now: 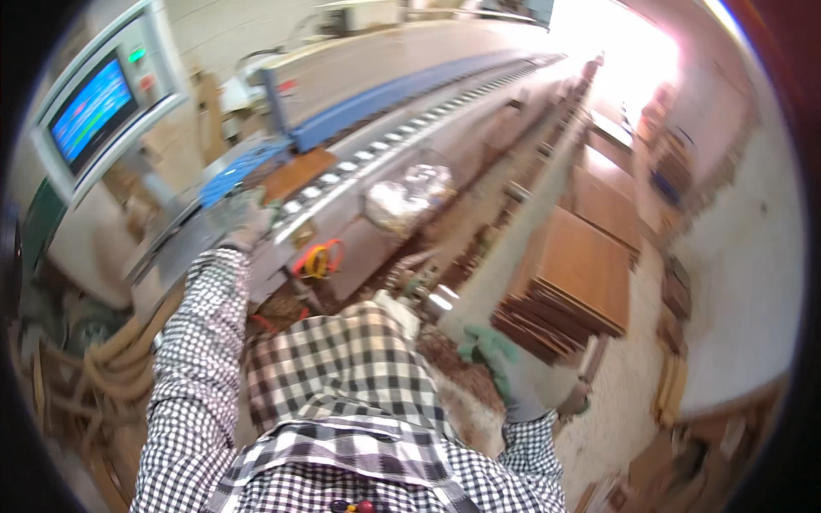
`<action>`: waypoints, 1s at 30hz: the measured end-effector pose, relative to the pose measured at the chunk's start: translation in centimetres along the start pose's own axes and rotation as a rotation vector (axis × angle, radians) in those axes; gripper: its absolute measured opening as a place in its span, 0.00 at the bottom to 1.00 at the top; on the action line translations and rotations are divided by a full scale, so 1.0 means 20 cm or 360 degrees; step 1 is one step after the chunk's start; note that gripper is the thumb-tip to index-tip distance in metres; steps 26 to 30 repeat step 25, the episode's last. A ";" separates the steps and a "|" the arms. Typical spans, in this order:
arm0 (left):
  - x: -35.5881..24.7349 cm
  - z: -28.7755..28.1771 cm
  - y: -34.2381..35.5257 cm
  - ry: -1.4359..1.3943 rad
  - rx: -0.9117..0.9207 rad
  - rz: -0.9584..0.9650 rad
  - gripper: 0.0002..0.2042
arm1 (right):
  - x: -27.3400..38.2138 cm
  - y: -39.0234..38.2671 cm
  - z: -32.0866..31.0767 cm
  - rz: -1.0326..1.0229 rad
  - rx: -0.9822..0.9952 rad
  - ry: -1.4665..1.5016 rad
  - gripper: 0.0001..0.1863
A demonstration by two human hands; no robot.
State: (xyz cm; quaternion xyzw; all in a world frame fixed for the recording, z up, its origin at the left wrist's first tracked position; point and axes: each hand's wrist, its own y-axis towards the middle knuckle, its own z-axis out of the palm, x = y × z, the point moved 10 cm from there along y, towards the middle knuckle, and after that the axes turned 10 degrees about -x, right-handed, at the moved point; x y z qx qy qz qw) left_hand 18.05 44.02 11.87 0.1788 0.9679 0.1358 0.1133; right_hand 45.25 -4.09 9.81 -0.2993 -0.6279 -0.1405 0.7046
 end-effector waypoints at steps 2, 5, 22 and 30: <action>-0.03 -0.04 0.01 0.0119 -0.0131 -0.0141 0.37 | 0.39 -0.14 -0.17 -0.0609 -0.0107 -0.0089 0.26; -0.56 -0.24 -0.06 -0.0174 -0.0782 0.0408 0.32 | 0.78 -0.35 -0.70 -0.1085 -0.0757 -0.0255 0.25; -2.46 0.16 -1.06 -0.2802 0.2472 -0.0278 0.32 | 0.52 0.09 -1.15 -0.0204 -0.0720 -0.0336 0.28; -2.39 0.20 -1.00 -0.2961 0.2622 -0.0386 0.33 | 0.56 0.11 -1.11 -0.0156 -0.0783 -0.0634 0.29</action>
